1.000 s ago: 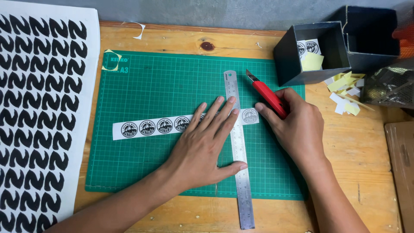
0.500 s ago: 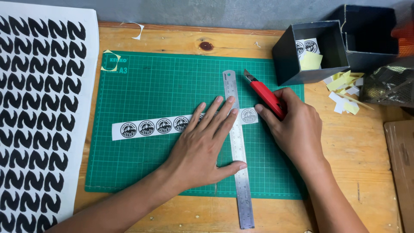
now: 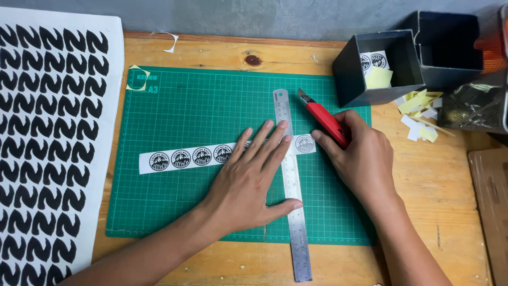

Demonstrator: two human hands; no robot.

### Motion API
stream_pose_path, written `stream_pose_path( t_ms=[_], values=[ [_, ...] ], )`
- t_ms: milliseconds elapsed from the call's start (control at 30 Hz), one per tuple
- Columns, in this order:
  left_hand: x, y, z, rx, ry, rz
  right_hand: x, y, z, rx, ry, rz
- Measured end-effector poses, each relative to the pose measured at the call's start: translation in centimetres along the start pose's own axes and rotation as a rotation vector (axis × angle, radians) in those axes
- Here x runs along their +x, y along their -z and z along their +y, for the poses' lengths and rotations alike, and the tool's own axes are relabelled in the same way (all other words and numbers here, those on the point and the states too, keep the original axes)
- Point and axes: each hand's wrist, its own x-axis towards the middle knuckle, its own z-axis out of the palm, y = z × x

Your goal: The person uses a ruler and a red utility knife to cut circular stickers from a printed sheet on a green cutting mat. They align the ruler, score the paper, and separate individual stickers, placing them into a small black box.

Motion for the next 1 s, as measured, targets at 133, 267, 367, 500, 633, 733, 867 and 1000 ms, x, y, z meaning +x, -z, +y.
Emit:
stream_pose_path(
  t_ms=[133,267,367,500,633,733,867,1000],
  values=[
    [0.0,-0.1,0.0,0.004,-0.005,0.005,0.0,0.2,-0.2,0.019,-0.012,-0.01],
    [-0.2,-0.2,-0.1,0.013,-0.009,0.001,-0.1,0.6,-0.5,0.092,0.001,-0.002],
    [0.0,-0.1,-0.1,0.014,-0.016,-0.014,-0.3,0.7,0.1,0.218,0.076,0.055],
    [-0.1,-0.2,-0.1,-0.018,-0.01,-0.01,-2.9,4.1,-2.9,0.443,0.092,0.077],
    [-0.3,-0.6,-0.2,-0.038,-0.019,0.009,-6.6,5.9,-4.6,0.453,-0.026,-0.062],
    [-0.3,-1.0,-0.4,-0.025,-0.022,0.01,-8.7,4.7,-4.5,0.375,-0.054,-0.131],
    [-0.5,-1.5,-0.5,-0.003,-0.02,0.031,-9.9,1.8,-4.5,0.267,0.037,-0.157],
    [-0.5,-0.5,-0.1,-0.122,-0.004,-0.004,-10.4,1.4,-6.5,0.264,0.053,-0.076]
  ],
)
